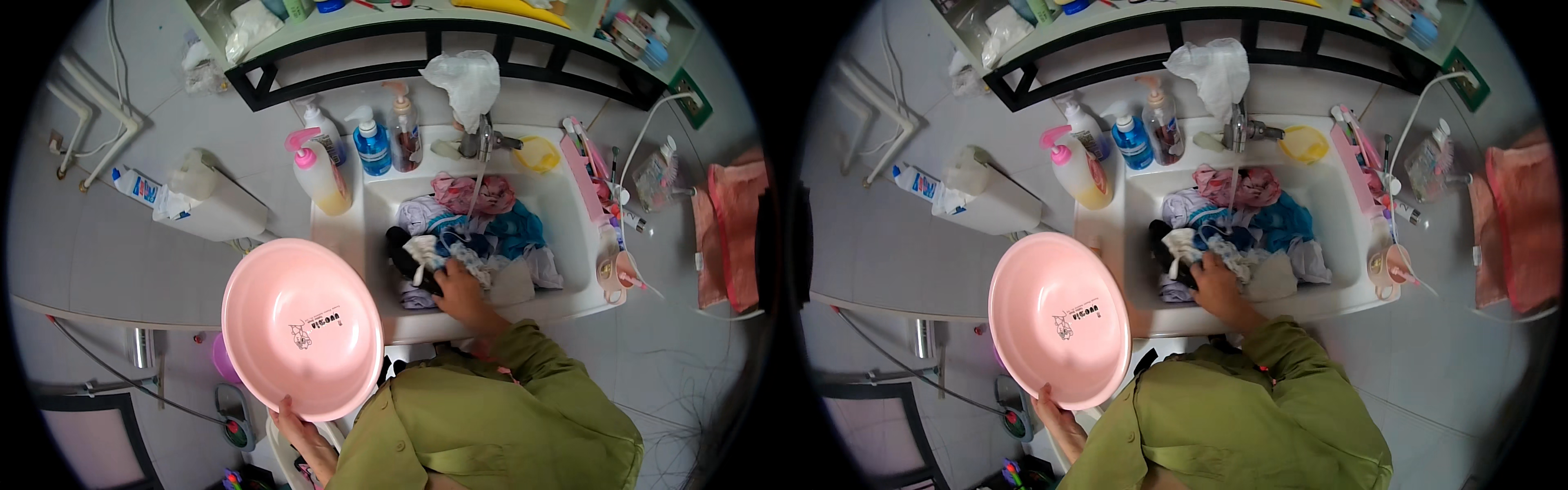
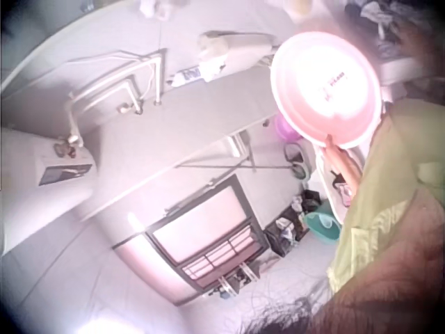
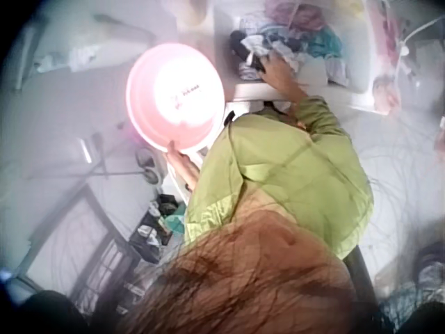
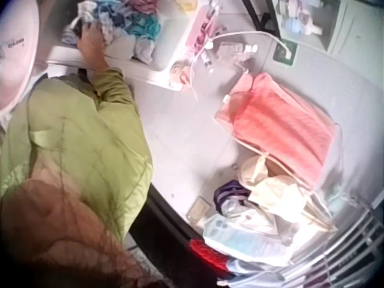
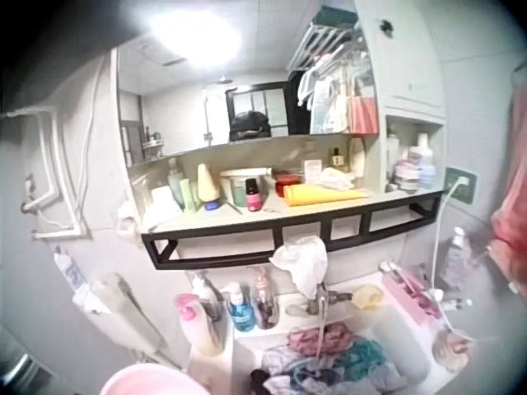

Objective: The person sorts clothes from a green basket into a sink, rinses the items under a faucet while holding a pink basin, then places a backpack into a white plastic tub and pours liquid from a large container onto it.

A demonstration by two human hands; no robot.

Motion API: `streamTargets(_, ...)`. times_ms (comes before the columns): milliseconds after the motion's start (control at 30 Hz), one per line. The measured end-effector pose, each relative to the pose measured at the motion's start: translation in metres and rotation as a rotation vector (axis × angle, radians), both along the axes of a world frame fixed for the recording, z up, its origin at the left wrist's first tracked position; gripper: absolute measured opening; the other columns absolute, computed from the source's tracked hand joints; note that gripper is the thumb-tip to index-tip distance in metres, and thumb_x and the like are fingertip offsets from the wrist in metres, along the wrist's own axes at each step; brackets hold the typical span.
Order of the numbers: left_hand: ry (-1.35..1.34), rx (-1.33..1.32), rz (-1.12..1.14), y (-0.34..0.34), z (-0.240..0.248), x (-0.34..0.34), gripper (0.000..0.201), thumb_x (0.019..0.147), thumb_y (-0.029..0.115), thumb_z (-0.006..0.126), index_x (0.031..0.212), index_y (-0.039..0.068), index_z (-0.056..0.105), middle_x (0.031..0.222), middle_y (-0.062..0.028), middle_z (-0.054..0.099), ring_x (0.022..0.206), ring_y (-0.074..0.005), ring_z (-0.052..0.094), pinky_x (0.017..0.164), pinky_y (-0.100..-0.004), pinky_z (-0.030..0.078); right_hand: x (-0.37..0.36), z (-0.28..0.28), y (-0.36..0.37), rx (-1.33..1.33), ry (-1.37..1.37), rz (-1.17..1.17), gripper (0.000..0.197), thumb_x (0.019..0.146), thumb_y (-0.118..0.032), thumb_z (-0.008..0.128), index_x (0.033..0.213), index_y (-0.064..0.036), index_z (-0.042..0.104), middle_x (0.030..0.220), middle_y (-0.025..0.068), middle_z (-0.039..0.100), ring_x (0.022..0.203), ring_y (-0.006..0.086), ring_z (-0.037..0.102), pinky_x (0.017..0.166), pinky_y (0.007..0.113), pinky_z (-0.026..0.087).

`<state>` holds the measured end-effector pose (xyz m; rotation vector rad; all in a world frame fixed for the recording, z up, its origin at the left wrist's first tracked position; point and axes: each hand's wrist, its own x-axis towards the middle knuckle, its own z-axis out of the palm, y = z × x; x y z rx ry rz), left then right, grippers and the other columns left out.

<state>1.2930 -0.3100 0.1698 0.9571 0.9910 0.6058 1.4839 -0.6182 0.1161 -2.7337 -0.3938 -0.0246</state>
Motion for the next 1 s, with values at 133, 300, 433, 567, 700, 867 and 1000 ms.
streamTargets(133,0.016,0.026,-0.045,0.002,0.003,0.002,0.044,0.070,-0.001,0.048,0.113,0.000,0.040,0.105,-0.0143,0.049,0.096,-0.0235,0.049,0.081,-0.0358,0.043,-0.005,0.012,0.014,0.058,-0.035,0.143,0.032,0.058,-0.022,0.068,0.084,-0.0074,0.057,0.101,0.0136,0.043,0.095,0.0272,0.046,0.064,0.036,0.046)
streamTargets(300,0.023,0.012,-0.052,0.000,0.005,-0.008,0.042,0.072,0.001,0.047,0.113,0.000,0.039,0.106,-0.0143,0.048,0.096,-0.0228,0.049,0.082,-0.0353,0.042,0.031,0.038,-0.006,0.291,-0.333,0.211,0.044,0.062,-0.024,0.066,0.102,-0.0104,0.053,0.110,0.0108,0.047,0.103,0.0294,0.044,0.077,0.042,0.040)
streamTargets(433,0.014,0.047,-0.110,-0.025,0.029,0.011,0.043,0.074,0.005,0.047,0.116,0.001,0.037,0.111,-0.0137,0.045,0.101,-0.0217,0.046,0.086,-0.0347,0.039,0.042,0.002,-0.018,-0.026,0.101,-0.077,0.073,0.068,-0.046,0.059,0.127,-0.0131,0.031,0.129,0.0179,0.028,0.118,0.0400,0.024,0.084,0.063,0.024)
streamTargets(567,0.039,0.046,-0.088,-0.044,0.040,0.028,0.046,0.076,0.008,0.045,0.120,0.002,0.033,0.115,-0.0135,0.042,0.105,-0.0228,0.044,0.087,-0.0359,0.039,0.042,-0.034,-0.001,-0.158,0.158,0.032,0.089,0.066,-0.054,0.057,0.133,-0.0144,0.016,0.134,0.0273,0.004,0.121,0.0488,0.005,0.081,0.071,0.013)
streamTargets(700,-0.004,0.046,-0.116,-0.041,0.030,0.031,0.047,0.076,0.011,0.046,0.120,0.002,0.033,0.116,-0.0138,0.040,0.106,-0.0238,0.043,0.086,-0.0377,0.041,0.070,-0.055,0.001,-0.181,0.051,0.029,0.089,0.064,-0.053,0.059,0.133,-0.0147,0.017,0.134,0.0266,0.008,0.120,0.0484,0.007,0.079,0.070,0.016)
streamTargets(867,-0.054,0.189,-0.127,-0.043,0.014,0.026,0.044,0.076,0.013,0.047,0.117,0.002,0.035,0.114,-0.0134,0.042,0.104,-0.0224,0.044,0.084,-0.0361,0.042,0.095,-0.045,-0.001,-0.154,0.097,0.071,0.092,0.063,-0.052,0.060,0.134,-0.0150,0.015,0.134,0.0275,0.006,0.120,0.0493,0.008,0.082,0.067,0.016)
streamTargets(1000,0.049,0.109,-0.098,-0.050,0.028,0.026,0.043,0.074,0.010,0.048,0.114,0.002,0.038,0.109,-0.0130,0.046,0.099,-0.0228,0.048,0.079,-0.0352,0.046,0.128,-0.034,-0.058,0.243,0.128,-0.120,0.045,0.068,-0.040,0.061,0.098,-0.0075,0.056,0.109,0.0074,0.050,0.098,0.0282,0.047,0.071,0.043,0.042)
